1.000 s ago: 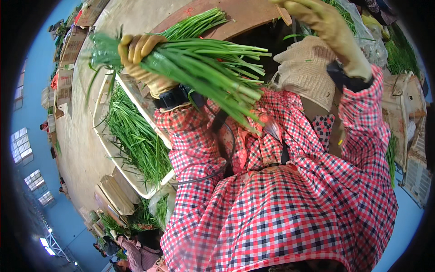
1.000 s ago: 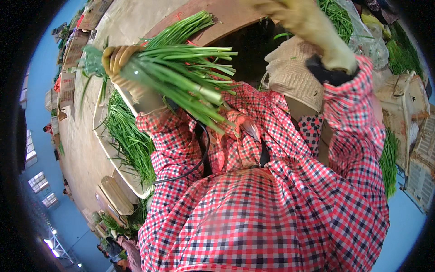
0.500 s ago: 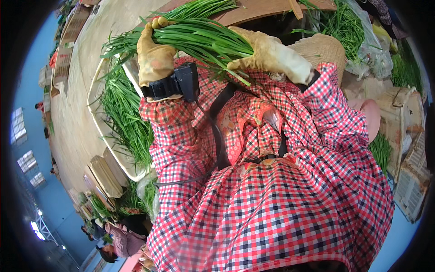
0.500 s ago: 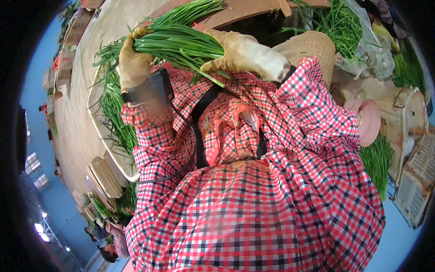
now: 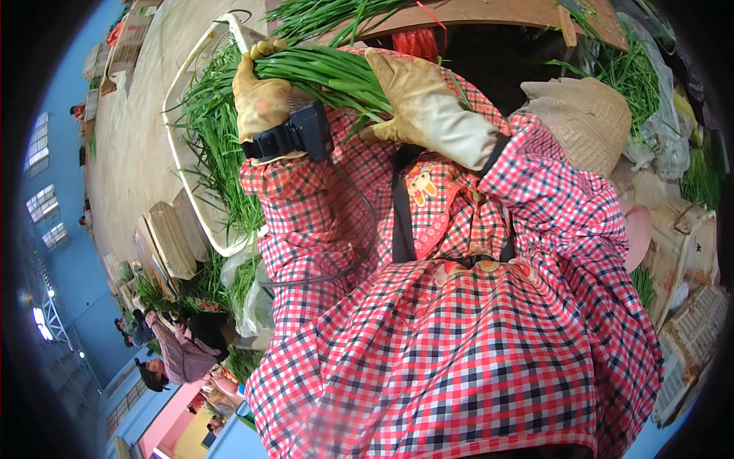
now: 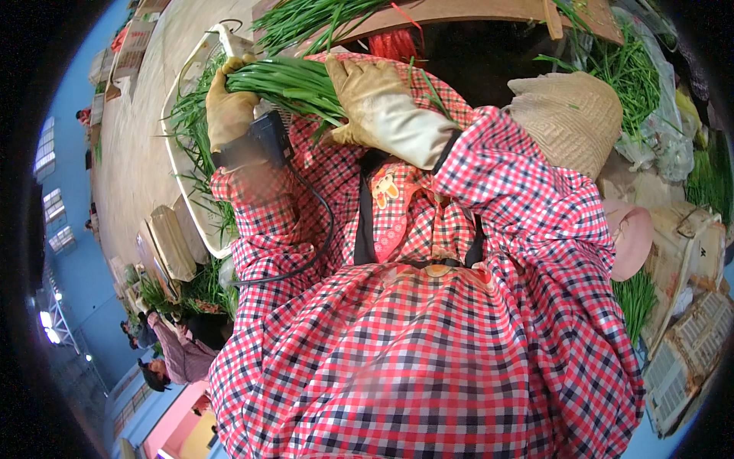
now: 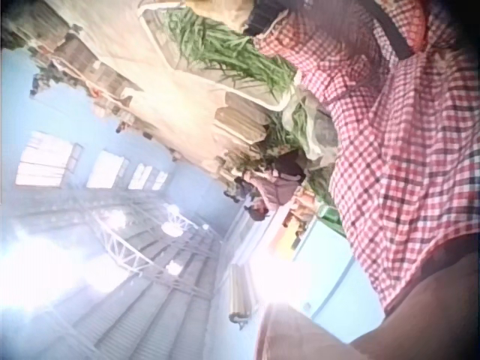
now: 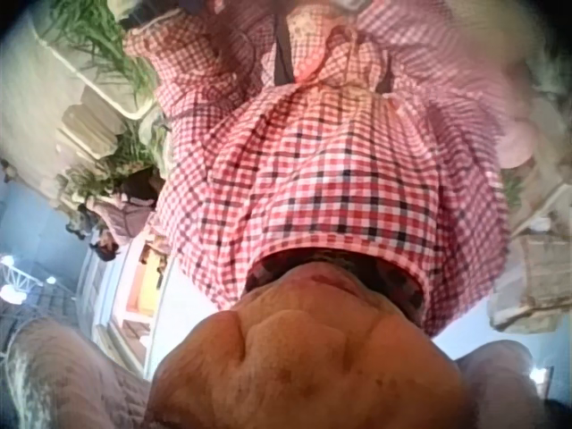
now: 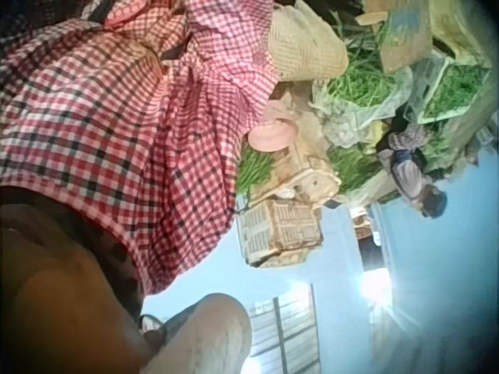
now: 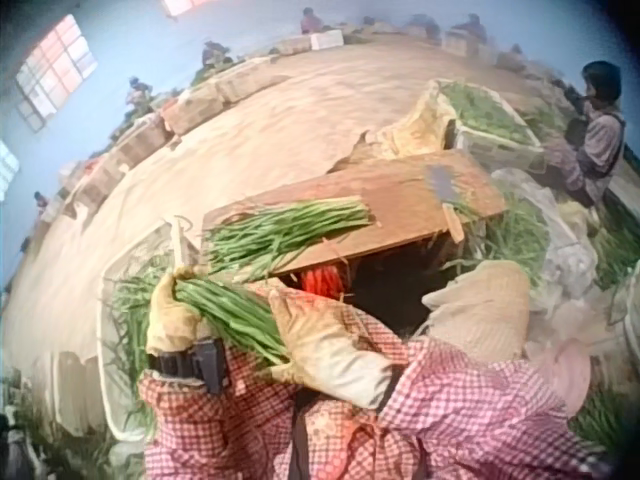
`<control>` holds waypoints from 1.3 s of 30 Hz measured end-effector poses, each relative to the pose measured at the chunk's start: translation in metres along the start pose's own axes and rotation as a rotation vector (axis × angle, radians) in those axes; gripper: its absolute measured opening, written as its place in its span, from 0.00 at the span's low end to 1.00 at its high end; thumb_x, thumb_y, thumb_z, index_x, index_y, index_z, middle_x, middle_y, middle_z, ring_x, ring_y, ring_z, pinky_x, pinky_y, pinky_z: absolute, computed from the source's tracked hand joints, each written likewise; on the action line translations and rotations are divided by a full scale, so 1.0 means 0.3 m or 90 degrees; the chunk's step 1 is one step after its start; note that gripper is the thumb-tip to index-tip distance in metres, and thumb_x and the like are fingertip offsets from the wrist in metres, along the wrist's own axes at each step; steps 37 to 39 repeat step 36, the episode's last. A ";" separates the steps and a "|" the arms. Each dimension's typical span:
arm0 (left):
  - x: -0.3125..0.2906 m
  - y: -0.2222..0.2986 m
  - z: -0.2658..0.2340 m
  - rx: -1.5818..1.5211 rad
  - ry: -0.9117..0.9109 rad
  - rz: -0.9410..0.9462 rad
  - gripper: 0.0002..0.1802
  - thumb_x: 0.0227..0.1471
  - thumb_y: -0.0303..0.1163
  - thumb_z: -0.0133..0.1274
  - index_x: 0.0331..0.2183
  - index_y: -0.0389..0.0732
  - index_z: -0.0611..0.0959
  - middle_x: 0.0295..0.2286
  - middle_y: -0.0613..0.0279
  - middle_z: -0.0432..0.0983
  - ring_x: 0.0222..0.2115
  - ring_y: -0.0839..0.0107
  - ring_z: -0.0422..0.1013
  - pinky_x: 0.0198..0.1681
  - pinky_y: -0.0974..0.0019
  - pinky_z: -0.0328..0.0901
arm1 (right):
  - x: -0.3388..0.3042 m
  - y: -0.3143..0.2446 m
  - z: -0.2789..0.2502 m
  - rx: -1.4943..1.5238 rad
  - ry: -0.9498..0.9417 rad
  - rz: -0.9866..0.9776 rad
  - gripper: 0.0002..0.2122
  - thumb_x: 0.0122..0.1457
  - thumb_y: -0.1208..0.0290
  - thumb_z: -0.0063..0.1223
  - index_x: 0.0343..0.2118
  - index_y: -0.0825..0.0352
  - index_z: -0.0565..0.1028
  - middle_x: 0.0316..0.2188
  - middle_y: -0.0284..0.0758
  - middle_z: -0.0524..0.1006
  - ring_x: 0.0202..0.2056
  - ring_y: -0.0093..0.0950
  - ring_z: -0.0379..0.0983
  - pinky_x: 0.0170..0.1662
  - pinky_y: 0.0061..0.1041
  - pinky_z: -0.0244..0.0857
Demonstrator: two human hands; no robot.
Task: The person gathers a bunch of chives by hand, pulls away individual leaves, and ties the stems with a red string. They then place the tied bundle into a white plastic basket and repeat the process.
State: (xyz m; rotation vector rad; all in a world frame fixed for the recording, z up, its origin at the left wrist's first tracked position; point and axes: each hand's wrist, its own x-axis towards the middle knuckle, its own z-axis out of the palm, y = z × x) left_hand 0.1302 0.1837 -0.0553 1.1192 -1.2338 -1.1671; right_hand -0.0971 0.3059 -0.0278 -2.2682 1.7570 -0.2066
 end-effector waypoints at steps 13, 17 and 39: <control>0.044 0.208 -0.207 -0.647 0.051 -0.193 0.11 0.65 0.35 0.46 0.35 0.40 0.79 0.29 0.62 0.78 0.32 0.70 0.75 0.41 0.71 0.73 | 0.274 -0.149 0.221 0.107 0.248 -0.099 0.44 0.44 0.67 0.68 0.63 0.74 0.56 0.51 0.44 0.76 0.61 0.39 0.63 0.64 0.41 0.50; 0.028 0.244 -0.177 -0.616 0.194 -0.105 0.06 0.61 0.26 0.48 0.31 0.37 0.77 0.30 0.60 0.75 0.34 0.66 0.73 0.45 0.62 0.71 | 0.320 -0.162 0.241 0.164 0.176 -0.111 0.30 0.48 0.72 0.58 0.57 0.67 0.65 0.44 0.43 0.79 0.51 0.39 0.74 0.62 0.40 0.53; 0.116 0.354 0.525 -0.792 -0.232 -0.177 0.11 0.63 0.32 0.47 0.42 0.34 0.75 0.42 0.52 0.77 0.49 0.53 0.71 0.59 0.48 0.64 | -0.187 0.323 -0.732 0.170 -0.092 0.119 0.19 0.56 0.64 0.60 0.52 0.61 0.75 0.41 0.41 0.82 0.44 0.36 0.78 0.48 0.34 0.70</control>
